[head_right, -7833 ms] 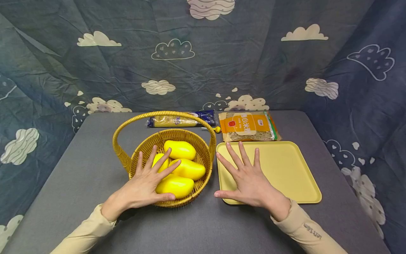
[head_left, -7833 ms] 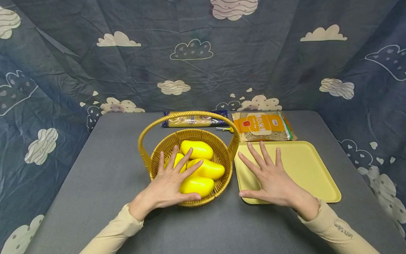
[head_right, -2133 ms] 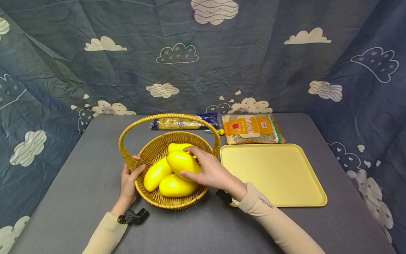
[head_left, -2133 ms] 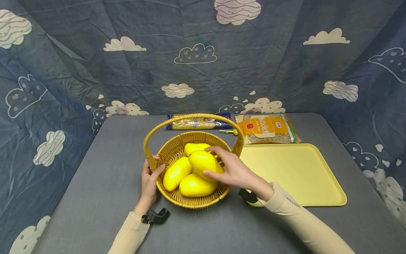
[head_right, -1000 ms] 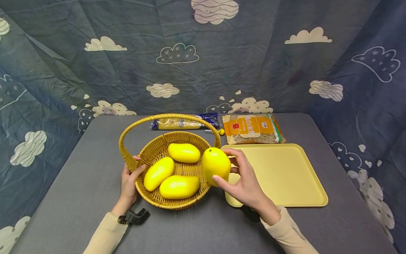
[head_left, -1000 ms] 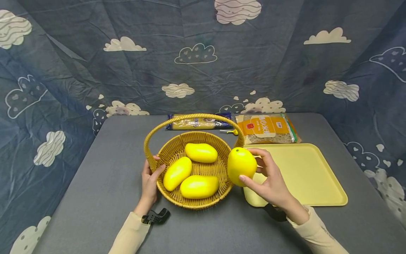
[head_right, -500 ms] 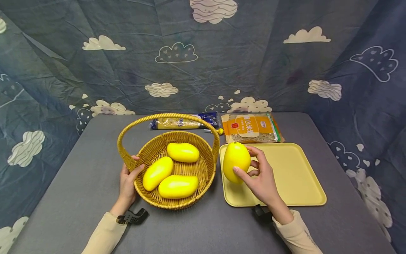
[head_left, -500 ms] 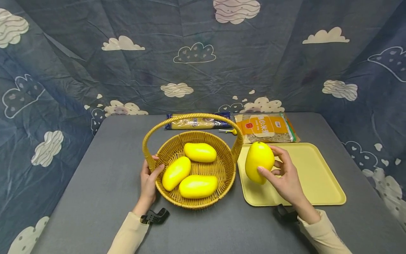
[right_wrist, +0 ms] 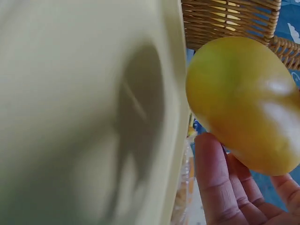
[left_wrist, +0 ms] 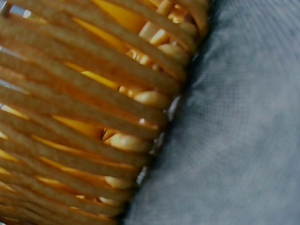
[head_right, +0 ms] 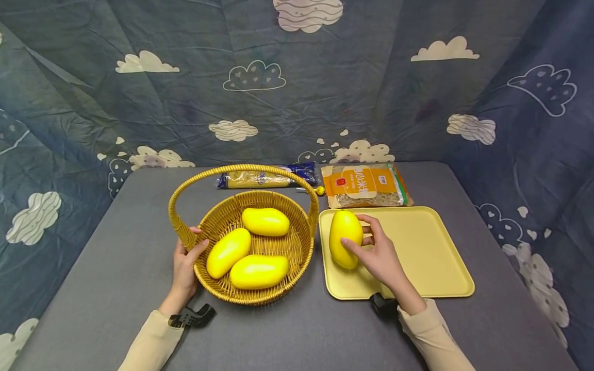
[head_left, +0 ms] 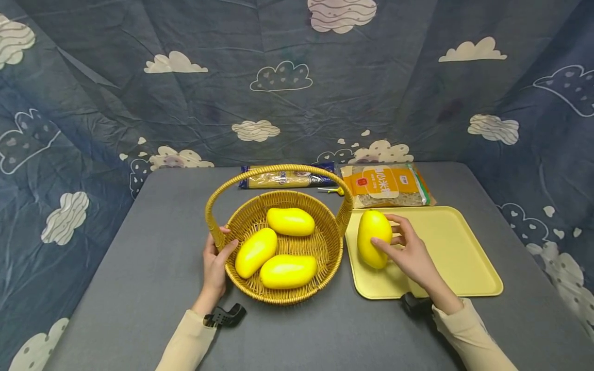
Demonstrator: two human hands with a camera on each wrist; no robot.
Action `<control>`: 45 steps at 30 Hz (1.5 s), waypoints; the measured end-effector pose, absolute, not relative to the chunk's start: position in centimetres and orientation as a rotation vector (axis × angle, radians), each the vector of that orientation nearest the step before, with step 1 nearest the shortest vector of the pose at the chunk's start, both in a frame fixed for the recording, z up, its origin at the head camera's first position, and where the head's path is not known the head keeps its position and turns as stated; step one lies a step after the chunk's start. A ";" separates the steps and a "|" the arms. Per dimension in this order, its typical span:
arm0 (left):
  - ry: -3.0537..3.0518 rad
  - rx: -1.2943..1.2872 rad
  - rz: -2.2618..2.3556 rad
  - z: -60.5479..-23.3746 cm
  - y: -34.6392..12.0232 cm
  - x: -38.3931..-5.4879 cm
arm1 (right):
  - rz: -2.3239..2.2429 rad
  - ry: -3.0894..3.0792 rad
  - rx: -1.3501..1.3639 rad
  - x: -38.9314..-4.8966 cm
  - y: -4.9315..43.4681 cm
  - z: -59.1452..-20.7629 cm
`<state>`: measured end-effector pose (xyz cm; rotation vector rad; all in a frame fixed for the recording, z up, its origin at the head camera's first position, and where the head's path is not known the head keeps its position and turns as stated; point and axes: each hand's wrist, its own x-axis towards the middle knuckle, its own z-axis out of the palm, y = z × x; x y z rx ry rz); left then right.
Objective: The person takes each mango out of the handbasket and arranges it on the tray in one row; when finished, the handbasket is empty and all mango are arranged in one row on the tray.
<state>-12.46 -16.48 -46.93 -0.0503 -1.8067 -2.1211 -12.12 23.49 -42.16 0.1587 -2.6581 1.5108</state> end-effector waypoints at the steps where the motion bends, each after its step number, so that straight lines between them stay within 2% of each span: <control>1: -1.807 -0.052 -2.120 -46.9 -16.5 -12.4 | 1.536 -2.674 0.139 -12.2 23.5 -42.2; 7: -1.816 -0.061 -2.118 -46.9 -16.5 -12.4 | 1.642 -2.742 0.067 -12.7 23.5 -42.6; 25: -1.816 -0.084 -2.118 -47.1 -16.6 -12.5 | 1.425 -2.974 0.055 -13.1 23.5 -42.5; 45: -1.809 -0.082 -2.129 -47.2 -16.7 -12.6 | 1.420 -3.053 0.065 -13.5 23.7 -42.7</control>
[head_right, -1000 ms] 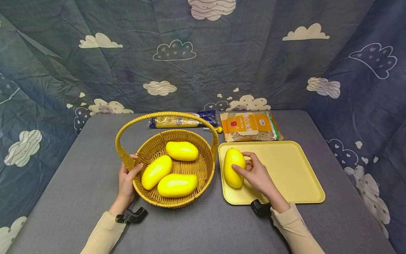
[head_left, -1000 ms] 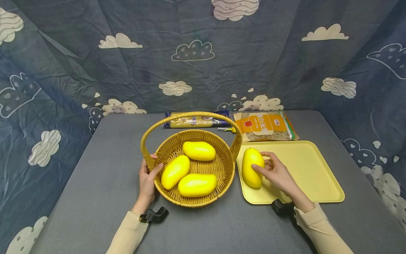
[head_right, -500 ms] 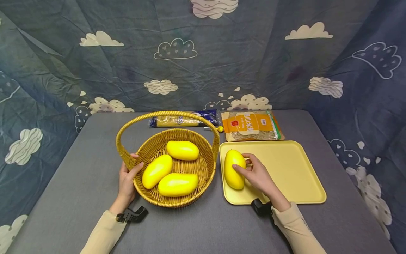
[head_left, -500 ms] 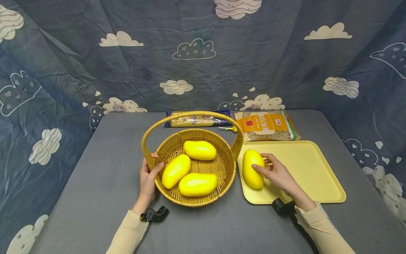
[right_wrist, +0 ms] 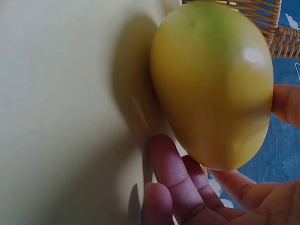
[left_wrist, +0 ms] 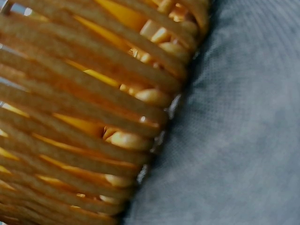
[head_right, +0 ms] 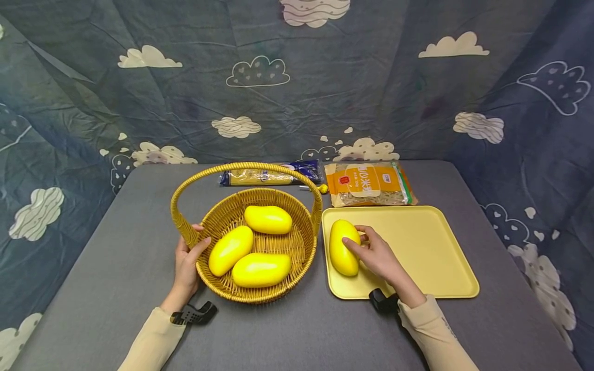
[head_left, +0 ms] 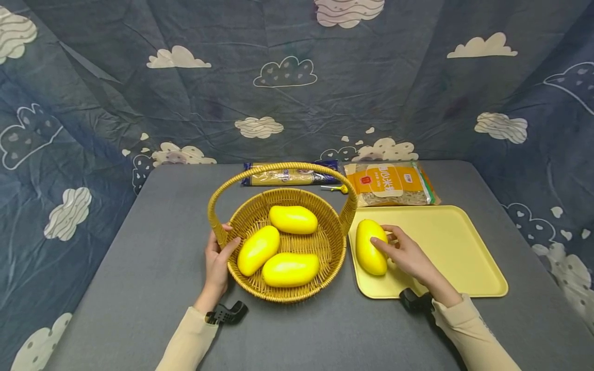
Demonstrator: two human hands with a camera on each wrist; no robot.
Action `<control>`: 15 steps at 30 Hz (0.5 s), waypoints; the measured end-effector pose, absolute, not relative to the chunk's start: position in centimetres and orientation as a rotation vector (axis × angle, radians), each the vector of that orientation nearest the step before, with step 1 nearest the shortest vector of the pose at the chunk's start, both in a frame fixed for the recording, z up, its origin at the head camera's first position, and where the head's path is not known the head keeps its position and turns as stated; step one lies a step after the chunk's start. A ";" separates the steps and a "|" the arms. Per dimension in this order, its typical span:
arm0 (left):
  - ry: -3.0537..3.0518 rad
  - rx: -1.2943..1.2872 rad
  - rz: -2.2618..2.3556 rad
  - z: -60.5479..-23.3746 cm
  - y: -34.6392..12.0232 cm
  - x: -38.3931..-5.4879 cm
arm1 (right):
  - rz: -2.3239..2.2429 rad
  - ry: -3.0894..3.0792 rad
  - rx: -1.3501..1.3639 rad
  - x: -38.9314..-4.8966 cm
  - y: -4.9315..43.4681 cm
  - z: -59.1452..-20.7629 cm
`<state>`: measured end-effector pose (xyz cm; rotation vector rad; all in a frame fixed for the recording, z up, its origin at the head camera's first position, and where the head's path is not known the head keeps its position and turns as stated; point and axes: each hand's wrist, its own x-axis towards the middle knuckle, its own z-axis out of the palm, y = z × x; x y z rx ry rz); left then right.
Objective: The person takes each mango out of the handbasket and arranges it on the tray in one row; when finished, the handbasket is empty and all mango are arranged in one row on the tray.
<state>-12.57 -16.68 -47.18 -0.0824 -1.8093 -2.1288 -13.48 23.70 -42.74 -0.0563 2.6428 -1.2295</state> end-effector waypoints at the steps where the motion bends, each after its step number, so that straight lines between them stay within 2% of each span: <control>1: -1.809 -0.085 -2.129 -47.2 -16.7 -12.6 | -1.224 2.641 -0.057 -13.5 23.7 -42.7; 15: -1.817 -0.084 -2.115 -47.1 -16.7 -12.6 | -1.194 2.654 -0.070 -13.7 23.8 -42.7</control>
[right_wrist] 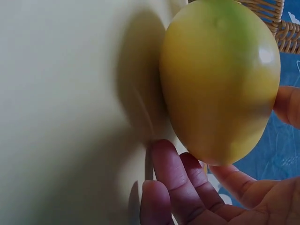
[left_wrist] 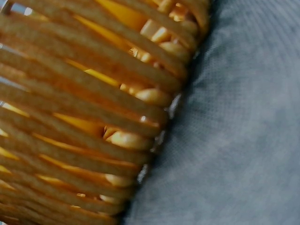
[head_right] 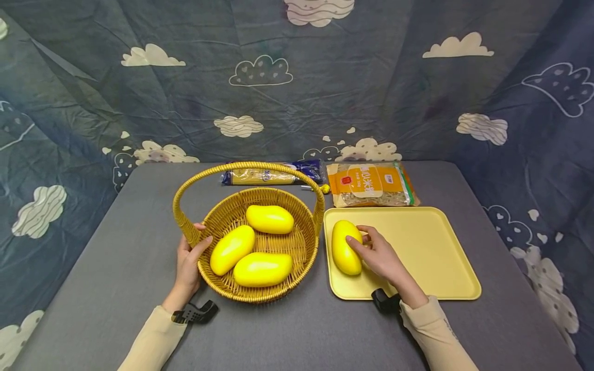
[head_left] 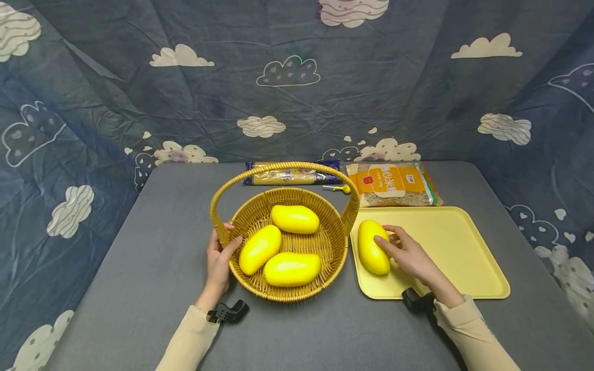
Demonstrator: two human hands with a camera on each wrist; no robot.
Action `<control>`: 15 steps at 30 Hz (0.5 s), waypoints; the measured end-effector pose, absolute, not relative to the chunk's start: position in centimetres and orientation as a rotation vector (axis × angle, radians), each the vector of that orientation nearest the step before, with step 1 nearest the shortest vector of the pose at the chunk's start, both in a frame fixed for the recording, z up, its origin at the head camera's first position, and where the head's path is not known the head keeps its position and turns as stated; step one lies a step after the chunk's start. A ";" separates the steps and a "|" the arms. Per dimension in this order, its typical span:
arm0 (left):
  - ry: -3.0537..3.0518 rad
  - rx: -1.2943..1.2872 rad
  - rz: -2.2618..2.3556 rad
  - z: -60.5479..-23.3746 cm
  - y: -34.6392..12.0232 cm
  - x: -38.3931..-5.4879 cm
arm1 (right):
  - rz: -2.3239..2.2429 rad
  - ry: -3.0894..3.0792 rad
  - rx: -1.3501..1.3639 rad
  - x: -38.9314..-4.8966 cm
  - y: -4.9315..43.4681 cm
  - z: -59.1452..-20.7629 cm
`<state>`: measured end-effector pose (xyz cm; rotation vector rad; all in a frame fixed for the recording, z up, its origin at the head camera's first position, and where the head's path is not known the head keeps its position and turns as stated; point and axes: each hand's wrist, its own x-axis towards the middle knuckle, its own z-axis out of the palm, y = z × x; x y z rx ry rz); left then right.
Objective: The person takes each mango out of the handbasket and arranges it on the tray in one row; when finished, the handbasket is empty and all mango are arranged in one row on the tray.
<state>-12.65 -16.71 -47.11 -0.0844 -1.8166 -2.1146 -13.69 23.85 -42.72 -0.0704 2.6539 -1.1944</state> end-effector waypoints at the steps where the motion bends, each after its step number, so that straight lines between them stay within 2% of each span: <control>1: -1.817 -0.082 -2.115 -47.1 -16.7 -12.7 | -1.192 2.664 -0.071 -13.7 23.9 -42.7; 15: -1.807 -0.094 -2.112 -47.1 -16.7 -12.6 | -1.109 2.900 -0.131 -12.6 24.4 -42.5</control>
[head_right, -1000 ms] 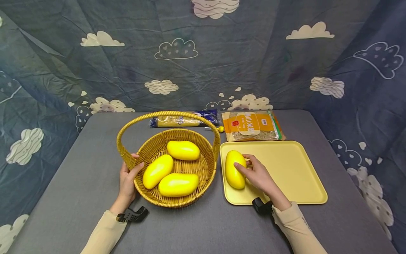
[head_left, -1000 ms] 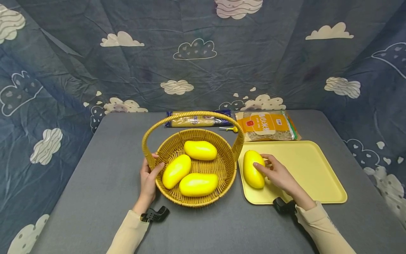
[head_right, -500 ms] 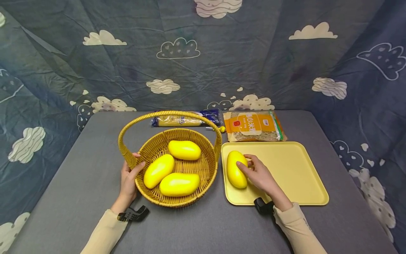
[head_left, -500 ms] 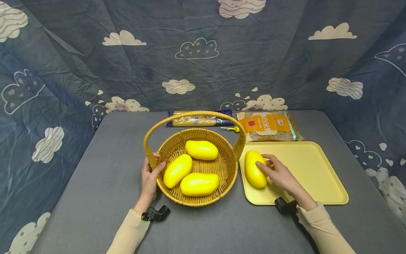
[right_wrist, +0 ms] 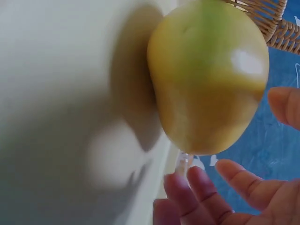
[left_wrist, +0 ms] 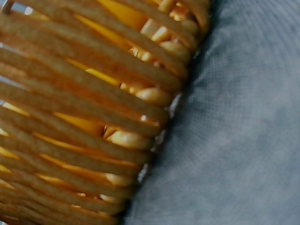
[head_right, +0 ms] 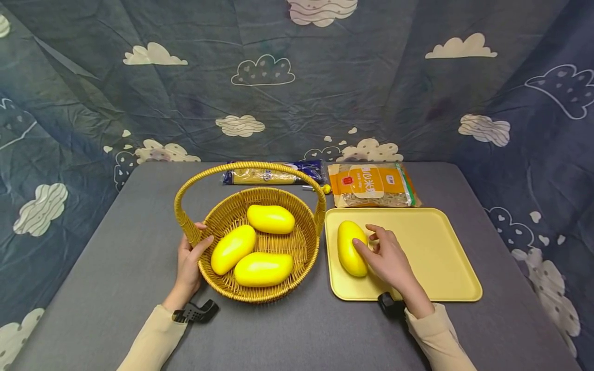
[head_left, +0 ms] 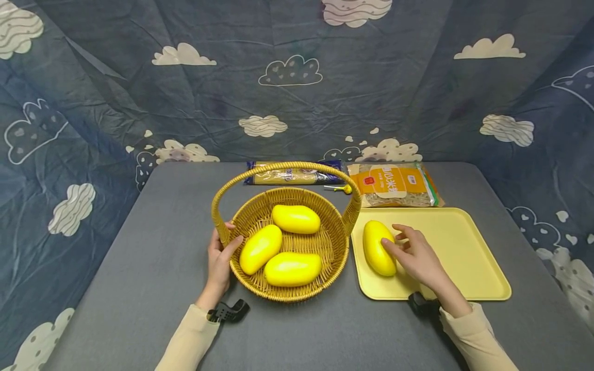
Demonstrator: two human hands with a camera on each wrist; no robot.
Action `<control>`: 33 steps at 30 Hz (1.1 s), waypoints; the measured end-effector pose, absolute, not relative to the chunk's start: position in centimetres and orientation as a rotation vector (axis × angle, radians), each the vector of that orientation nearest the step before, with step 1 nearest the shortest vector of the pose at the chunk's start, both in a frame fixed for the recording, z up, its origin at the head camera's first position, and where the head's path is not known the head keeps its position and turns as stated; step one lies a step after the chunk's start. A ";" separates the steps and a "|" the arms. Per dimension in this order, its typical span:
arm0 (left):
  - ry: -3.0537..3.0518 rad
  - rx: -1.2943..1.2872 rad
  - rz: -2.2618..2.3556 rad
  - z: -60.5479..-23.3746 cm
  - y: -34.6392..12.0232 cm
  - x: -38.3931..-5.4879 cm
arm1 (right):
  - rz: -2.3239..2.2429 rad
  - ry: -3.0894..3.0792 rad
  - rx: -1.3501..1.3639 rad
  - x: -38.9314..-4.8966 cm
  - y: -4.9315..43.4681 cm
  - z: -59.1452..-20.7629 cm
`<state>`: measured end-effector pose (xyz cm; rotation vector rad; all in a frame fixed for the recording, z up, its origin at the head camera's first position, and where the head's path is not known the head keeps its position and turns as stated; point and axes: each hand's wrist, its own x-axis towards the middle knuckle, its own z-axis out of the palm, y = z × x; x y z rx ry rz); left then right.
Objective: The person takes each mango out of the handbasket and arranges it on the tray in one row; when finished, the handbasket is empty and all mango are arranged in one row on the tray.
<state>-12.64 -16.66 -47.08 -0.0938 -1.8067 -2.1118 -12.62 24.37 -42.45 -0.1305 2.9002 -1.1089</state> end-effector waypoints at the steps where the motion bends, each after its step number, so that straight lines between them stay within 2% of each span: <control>1: -1.805 -0.096 -2.113 -47.1 -16.7 -12.6 | -1.111 2.913 -0.133 -12.5 24.4 -42.4; 6: -1.815 -0.082 -2.110 -47.0 -16.7 -12.6 | -1.135 3.015 -0.192 -11.8 24.1 -42.0; 23: -1.818 -0.063 -2.127 -47.0 -16.6 -12.8 | -1.235 3.213 -0.637 -10.8 20.0 -38.3; 33: -1.804 -0.073 -2.126 -47.1 -16.7 -12.8 | -1.193 3.105 -1.111 -11.3 16.6 -36.0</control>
